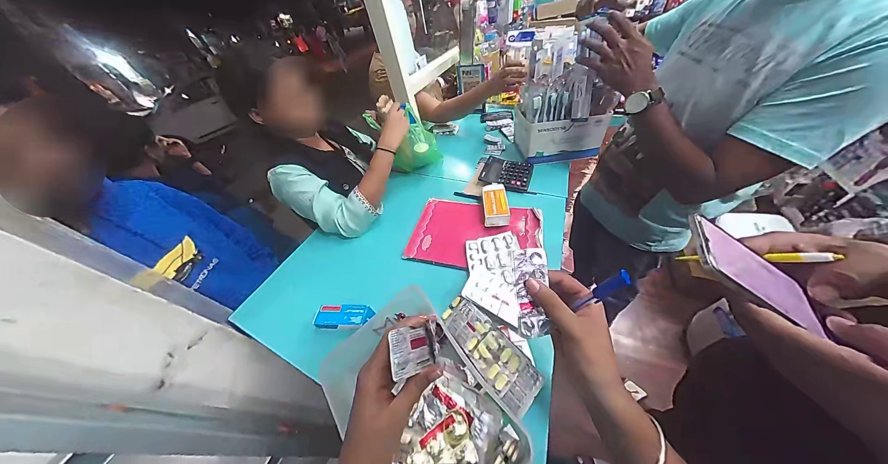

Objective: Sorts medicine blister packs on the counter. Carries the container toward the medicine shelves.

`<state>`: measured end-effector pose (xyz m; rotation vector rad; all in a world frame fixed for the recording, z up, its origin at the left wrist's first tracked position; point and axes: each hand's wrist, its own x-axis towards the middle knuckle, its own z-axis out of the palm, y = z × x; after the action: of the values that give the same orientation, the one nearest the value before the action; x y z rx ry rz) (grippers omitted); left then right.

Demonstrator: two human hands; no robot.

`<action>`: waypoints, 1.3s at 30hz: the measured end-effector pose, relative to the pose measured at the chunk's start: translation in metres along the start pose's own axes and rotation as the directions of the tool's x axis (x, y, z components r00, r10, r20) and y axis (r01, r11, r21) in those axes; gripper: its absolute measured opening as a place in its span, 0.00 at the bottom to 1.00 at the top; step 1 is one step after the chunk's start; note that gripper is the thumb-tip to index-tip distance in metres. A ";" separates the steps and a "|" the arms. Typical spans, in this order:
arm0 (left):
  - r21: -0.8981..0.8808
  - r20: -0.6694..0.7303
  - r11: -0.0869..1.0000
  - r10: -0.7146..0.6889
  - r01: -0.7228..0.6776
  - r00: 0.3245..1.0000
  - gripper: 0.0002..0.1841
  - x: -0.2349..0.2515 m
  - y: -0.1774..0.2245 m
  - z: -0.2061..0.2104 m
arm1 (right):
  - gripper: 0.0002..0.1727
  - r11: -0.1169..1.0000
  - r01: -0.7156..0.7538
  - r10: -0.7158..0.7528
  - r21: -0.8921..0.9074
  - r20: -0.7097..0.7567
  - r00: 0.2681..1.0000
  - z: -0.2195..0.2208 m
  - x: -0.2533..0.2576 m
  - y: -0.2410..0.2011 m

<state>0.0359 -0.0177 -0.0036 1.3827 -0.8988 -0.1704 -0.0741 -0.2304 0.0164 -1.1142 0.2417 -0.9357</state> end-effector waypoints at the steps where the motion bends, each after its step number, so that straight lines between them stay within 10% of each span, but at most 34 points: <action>1: -0.006 -0.006 1.000 -0.006 0.006 1.000 0.26 0.000 0.001 0.000 | 0.03 1.000 -0.006 0.006 0.001 -0.008 1.000 -0.001 0.001 0.001; 19: -0.004 -0.114 0.997 -0.078 0.078 0.990 0.26 -0.001 0.004 0.004 | 0.04 1.000 -0.017 0.017 0.007 -0.064 0.998 -0.020 0.014 0.004; 39: 0.182 -0.186 0.970 0.195 -0.161 0.963 0.26 0.000 0.003 0.003 | 0.07 0.996 -0.019 0.017 -0.086 -0.029 0.999 -0.018 0.000 0.000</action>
<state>0.0333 -0.0190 -0.0012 1.4345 -0.8758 0.1848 -0.0850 -0.2419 0.0077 -1.1765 0.3169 -0.9325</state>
